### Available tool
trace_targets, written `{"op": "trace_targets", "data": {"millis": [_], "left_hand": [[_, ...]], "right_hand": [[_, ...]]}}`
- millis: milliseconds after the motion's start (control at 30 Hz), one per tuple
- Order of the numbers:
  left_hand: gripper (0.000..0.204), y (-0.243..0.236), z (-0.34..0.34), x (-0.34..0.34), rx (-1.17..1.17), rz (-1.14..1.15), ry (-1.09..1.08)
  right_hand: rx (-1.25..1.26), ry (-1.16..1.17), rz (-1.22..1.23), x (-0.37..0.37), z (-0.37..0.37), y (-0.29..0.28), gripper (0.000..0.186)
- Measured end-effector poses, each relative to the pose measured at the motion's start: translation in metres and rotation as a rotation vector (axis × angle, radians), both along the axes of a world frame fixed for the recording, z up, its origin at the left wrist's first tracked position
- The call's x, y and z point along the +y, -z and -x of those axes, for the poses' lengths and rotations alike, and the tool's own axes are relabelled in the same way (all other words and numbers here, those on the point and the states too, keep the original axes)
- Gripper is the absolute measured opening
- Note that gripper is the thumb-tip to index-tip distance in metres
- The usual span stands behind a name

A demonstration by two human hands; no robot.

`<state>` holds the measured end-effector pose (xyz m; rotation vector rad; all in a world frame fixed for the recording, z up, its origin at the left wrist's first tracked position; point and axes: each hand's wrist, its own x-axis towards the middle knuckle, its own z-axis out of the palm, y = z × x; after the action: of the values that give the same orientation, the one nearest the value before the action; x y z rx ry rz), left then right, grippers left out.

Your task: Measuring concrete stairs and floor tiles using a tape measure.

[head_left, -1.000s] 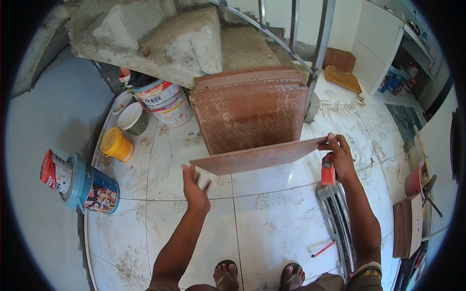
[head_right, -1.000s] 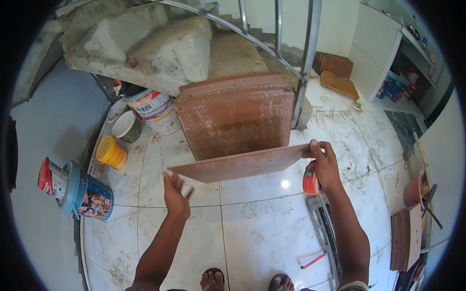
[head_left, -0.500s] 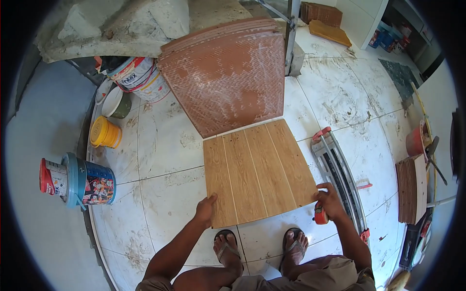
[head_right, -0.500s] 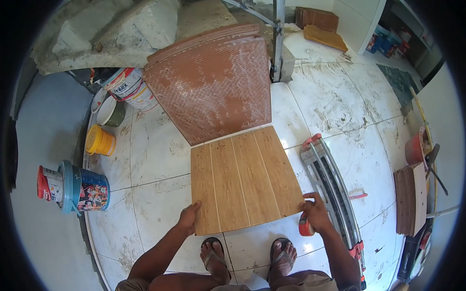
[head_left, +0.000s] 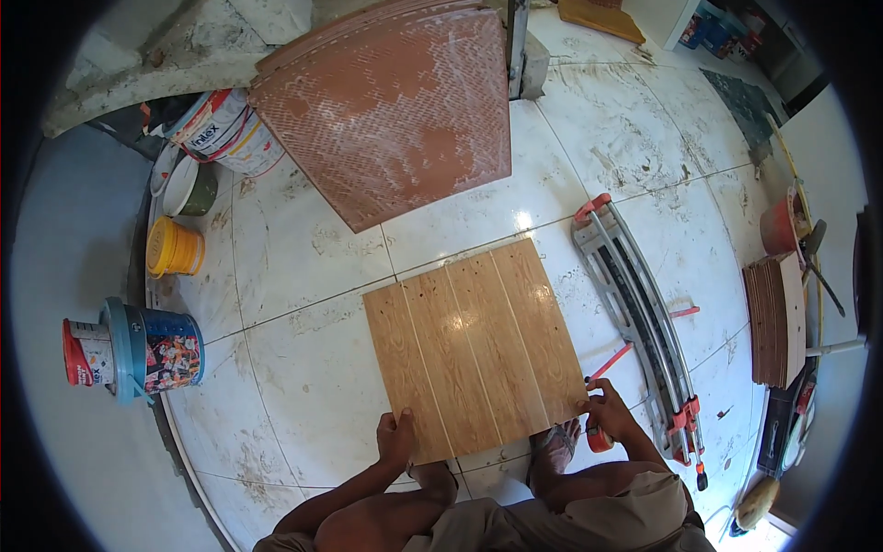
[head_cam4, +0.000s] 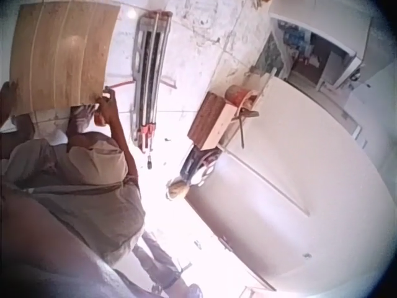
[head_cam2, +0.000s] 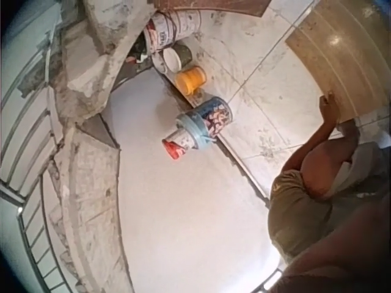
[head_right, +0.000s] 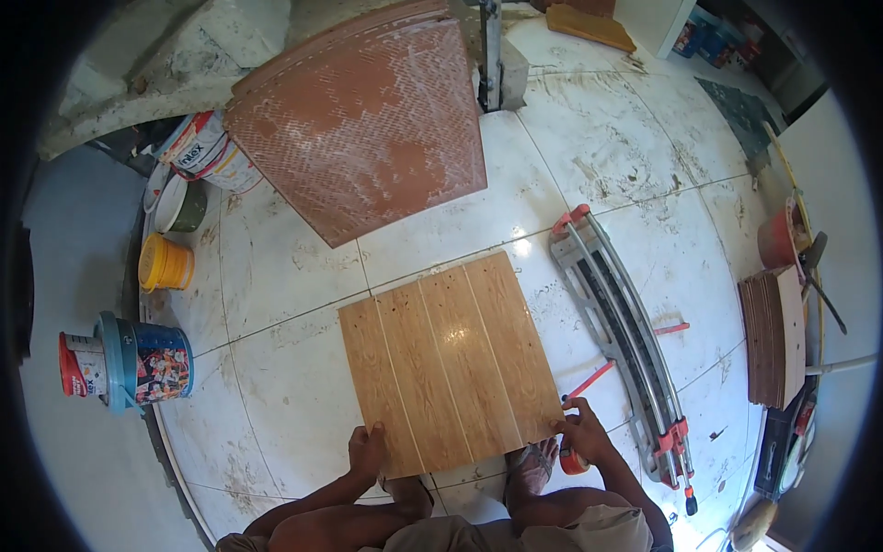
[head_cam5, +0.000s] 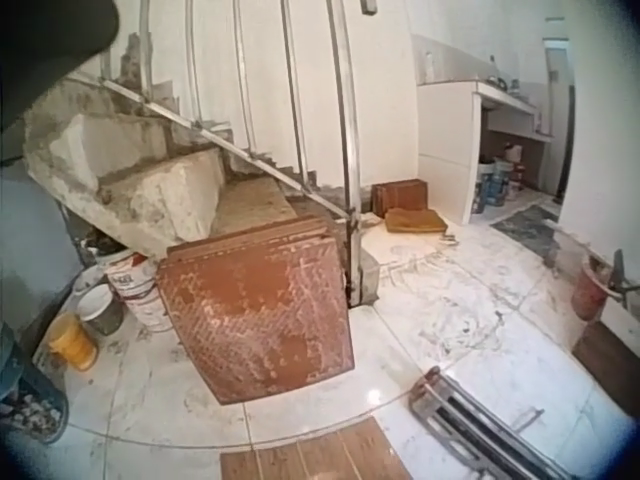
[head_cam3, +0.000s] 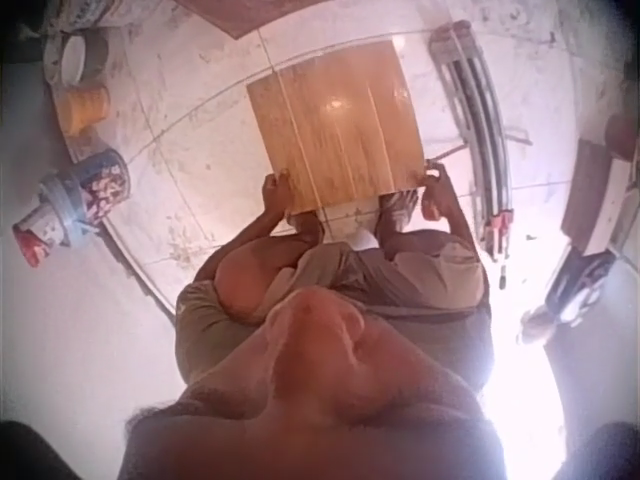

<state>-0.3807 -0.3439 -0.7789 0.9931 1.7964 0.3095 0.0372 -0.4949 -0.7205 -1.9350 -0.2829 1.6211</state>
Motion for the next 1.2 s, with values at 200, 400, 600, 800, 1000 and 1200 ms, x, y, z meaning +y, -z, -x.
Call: {"op": "trace_targets", "data": {"millis": [200, 400, 600, 800, 1000, 1200], "left_hand": [[0.05, -0.013, 0.011, 0.021, 0.216, 0.059, 0.21], [0.051, -0.043, 0.017, 0.092, 0.52, -0.523, 0.81], [0.087, -0.031, -0.147, 0.125, 0.098, -0.719, 1.387], [0.093, 0.011, -0.207, 0.154, -0.128, -0.832, 1.662], [0.096, 0.037, -0.122, 0.26, 0.359, -0.812, 1.135], [0.095, 0.027, -0.002, 0.274, 0.909, -0.772, 0.812]], "right_hand": [[-0.009, 0.039, 0.003, -0.008, 0.008, 0.01, 0.046], [-0.048, 0.046, 0.03, -0.009, 0.006, 0.003, 0.048], [-0.064, 0.046, 0.042, -0.003, 0.013, 0.005, 0.047], [-0.106, 0.016, 0.046, -0.005, 0.018, 0.02, 0.047], [-0.18, -0.057, 0.083, -0.007, 0.014, 0.014, 0.048], [-0.274, -0.093, 0.136, 0.004, 0.007, 0.001, 0.039]]}}
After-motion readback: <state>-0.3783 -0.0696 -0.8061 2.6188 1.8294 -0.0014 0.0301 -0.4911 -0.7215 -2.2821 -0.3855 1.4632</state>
